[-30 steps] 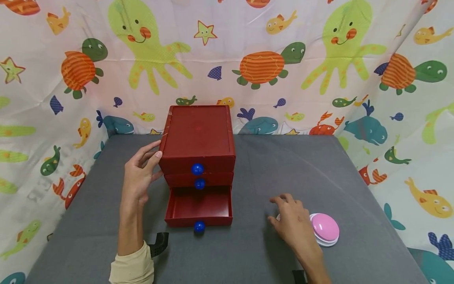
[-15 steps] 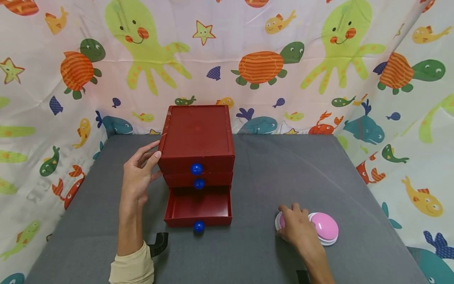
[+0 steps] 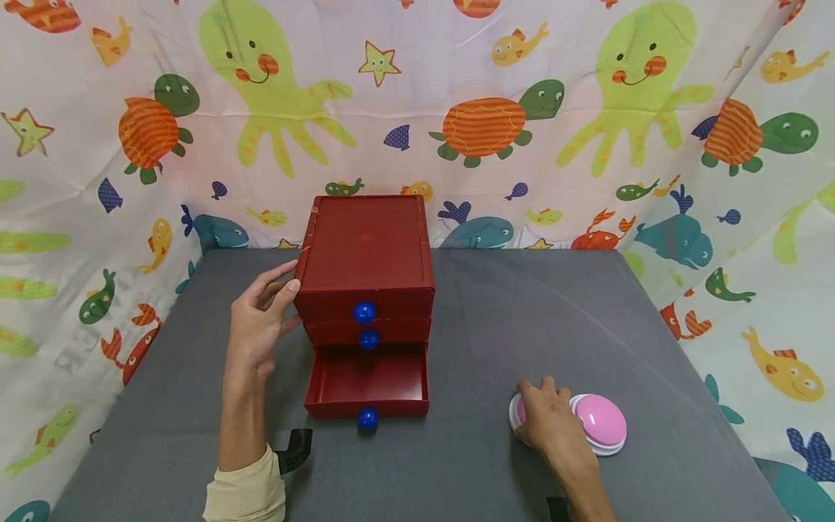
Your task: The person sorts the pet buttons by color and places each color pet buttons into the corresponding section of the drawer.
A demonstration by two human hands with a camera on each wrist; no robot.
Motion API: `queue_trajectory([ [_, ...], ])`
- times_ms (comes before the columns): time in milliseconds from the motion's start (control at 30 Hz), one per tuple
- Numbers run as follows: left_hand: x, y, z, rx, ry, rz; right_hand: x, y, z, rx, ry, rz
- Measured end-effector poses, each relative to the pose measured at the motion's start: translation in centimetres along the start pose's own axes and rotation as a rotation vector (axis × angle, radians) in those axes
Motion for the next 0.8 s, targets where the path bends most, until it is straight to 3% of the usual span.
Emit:
queue_trajectory([
  [800,0.17,0.11,0.06,0.002,0.004,-0.011,0.09,0.45,-0.81,0.011,-0.019,-0.005],
])
Point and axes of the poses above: each hand's wrist, its own y-axis away from the middle knuckle, its own x-axis out of the palm, z = x × y, the point moved 4 cm from there along -y, towards the middle knuckle, and after that the axes turned 14 degrees about -z, right-handed, at the moved point
